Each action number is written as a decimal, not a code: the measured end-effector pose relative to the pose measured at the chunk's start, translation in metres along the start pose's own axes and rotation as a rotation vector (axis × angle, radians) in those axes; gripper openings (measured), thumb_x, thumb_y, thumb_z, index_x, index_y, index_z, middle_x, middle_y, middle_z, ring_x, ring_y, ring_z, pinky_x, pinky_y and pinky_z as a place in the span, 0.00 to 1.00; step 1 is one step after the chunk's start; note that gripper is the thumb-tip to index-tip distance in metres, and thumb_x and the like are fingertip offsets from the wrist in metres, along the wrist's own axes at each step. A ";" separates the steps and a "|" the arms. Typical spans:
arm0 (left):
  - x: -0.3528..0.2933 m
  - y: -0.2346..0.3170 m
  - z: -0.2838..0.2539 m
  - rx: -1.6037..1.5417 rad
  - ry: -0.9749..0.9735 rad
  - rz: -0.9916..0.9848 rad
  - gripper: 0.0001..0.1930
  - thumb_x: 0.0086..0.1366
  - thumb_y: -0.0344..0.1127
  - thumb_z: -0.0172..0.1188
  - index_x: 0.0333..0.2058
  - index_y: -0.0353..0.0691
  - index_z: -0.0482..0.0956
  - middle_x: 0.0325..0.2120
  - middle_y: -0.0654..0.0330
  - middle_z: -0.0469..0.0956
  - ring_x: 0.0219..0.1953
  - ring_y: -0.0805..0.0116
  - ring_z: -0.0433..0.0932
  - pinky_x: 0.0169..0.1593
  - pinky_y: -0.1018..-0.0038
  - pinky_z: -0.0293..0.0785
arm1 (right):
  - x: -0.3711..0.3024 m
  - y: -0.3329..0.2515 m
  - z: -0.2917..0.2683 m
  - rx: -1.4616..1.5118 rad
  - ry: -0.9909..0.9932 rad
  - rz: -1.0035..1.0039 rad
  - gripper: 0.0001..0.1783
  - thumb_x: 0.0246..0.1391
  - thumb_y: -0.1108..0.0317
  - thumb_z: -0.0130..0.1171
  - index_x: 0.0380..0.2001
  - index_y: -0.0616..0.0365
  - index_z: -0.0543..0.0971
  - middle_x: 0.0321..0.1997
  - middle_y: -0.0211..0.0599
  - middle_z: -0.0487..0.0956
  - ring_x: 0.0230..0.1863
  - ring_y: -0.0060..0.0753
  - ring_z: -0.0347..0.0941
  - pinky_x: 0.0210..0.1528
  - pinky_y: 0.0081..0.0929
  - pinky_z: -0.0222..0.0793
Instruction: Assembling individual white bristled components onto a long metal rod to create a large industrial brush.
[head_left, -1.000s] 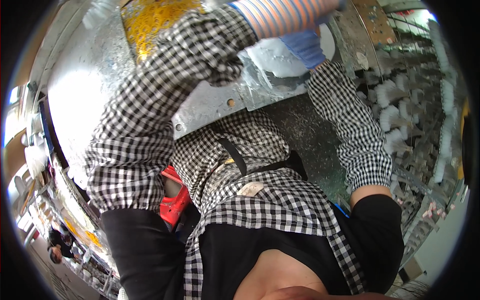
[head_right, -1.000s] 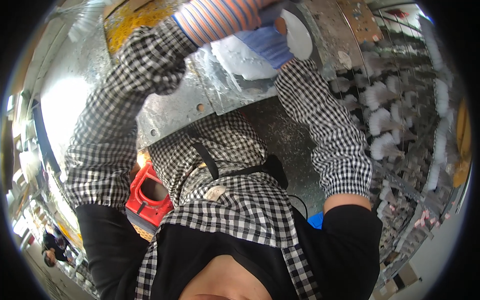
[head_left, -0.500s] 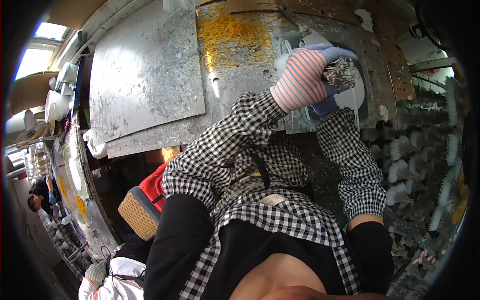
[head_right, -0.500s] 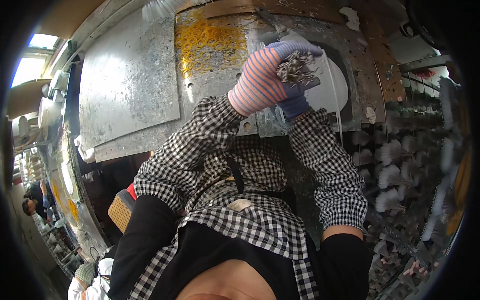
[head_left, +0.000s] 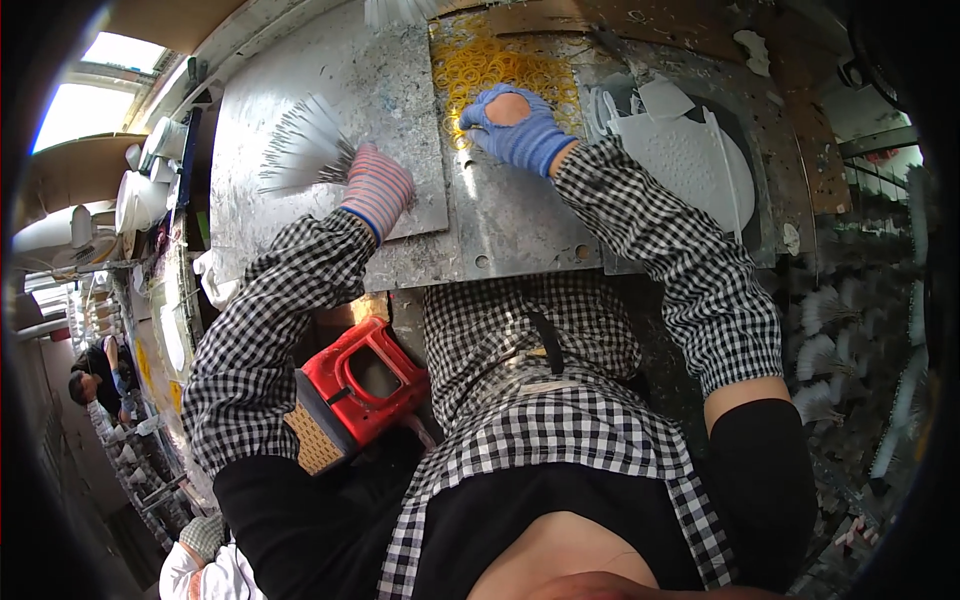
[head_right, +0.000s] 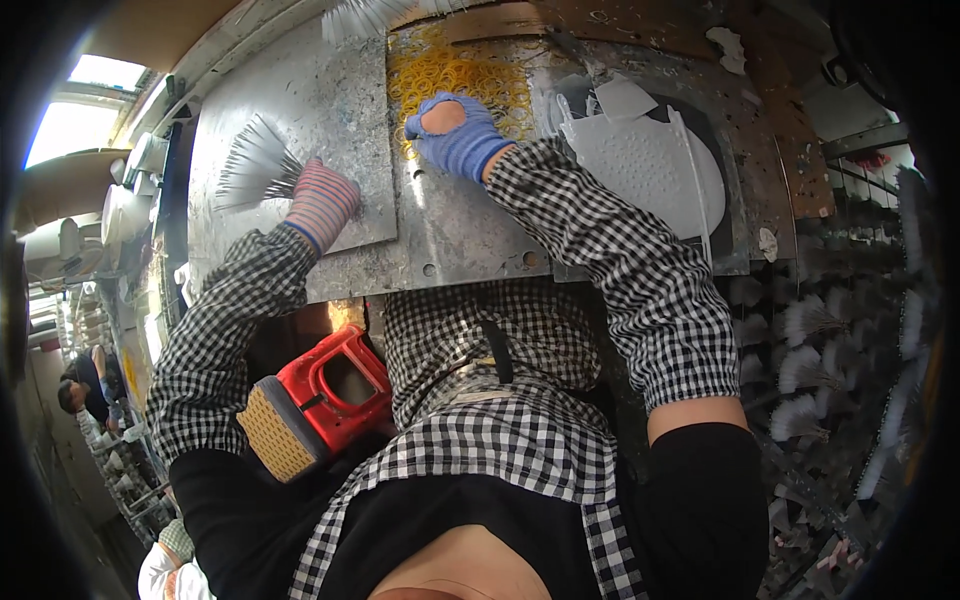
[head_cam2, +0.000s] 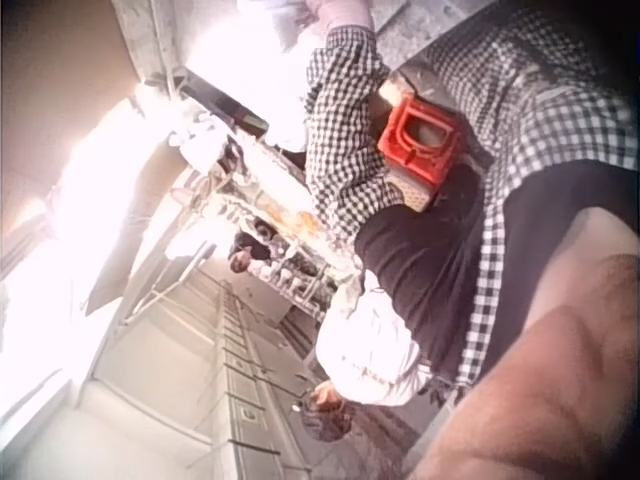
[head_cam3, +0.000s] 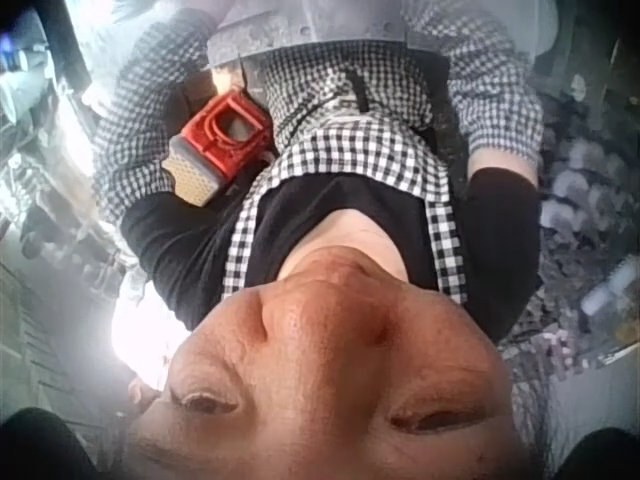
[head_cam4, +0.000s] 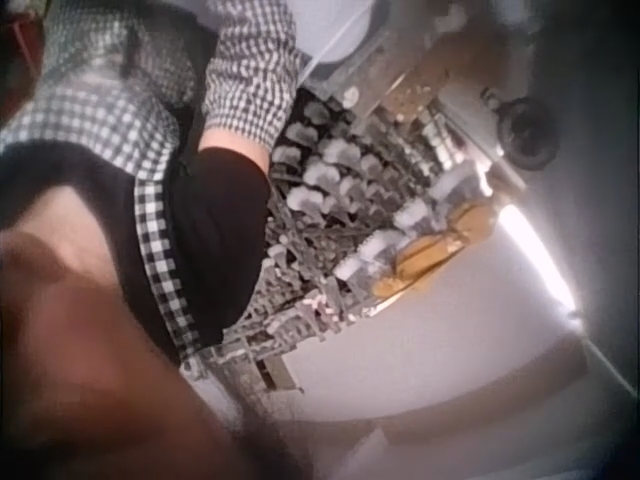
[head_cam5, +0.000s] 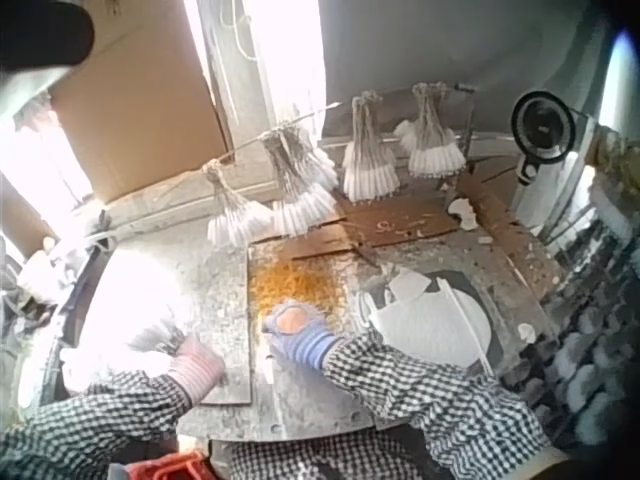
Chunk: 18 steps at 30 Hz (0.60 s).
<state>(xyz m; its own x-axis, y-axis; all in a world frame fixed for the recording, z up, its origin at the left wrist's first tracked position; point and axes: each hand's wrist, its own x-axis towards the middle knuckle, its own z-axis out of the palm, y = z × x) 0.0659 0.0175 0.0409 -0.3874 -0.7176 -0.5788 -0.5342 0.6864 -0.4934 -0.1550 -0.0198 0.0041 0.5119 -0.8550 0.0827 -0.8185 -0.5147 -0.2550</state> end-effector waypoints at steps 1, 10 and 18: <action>-0.002 0.000 0.011 -0.001 -0.007 -0.012 0.08 0.64 0.34 0.57 0.32 0.43 0.85 0.27 0.57 0.85 0.35 0.56 0.85 0.48 0.59 0.70 | 0.014 -0.003 0.003 -0.023 -0.031 0.014 0.14 0.60 0.62 0.56 0.47 0.38 0.85 0.45 0.34 0.84 0.49 0.43 0.79 0.50 0.43 0.77; -0.047 -0.026 -0.050 -0.511 0.464 -0.046 0.12 0.63 0.32 0.62 0.45 0.40 0.81 0.29 0.52 0.84 0.36 0.52 0.84 0.47 0.59 0.75 | 0.042 -0.002 0.019 -0.147 0.016 0.029 0.10 0.59 0.65 0.56 0.39 0.50 0.85 0.41 0.39 0.83 0.47 0.46 0.79 0.48 0.43 0.77; -0.004 -0.048 -0.042 -2.202 0.492 0.060 0.12 0.70 0.36 0.63 0.45 0.34 0.78 0.29 0.64 0.82 0.30 0.68 0.80 0.37 0.72 0.79 | -0.020 -0.033 -0.068 0.519 0.597 -0.066 0.12 0.56 0.59 0.67 0.36 0.55 0.83 0.37 0.39 0.82 0.41 0.40 0.79 0.47 0.36 0.75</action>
<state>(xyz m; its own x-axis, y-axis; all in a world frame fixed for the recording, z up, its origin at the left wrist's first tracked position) 0.0612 -0.0174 0.0943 -0.3409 -0.9102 -0.2352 -0.1207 -0.2058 0.9711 -0.1558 0.0105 0.0762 0.2091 -0.7885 0.5784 -0.4903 -0.5962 -0.6357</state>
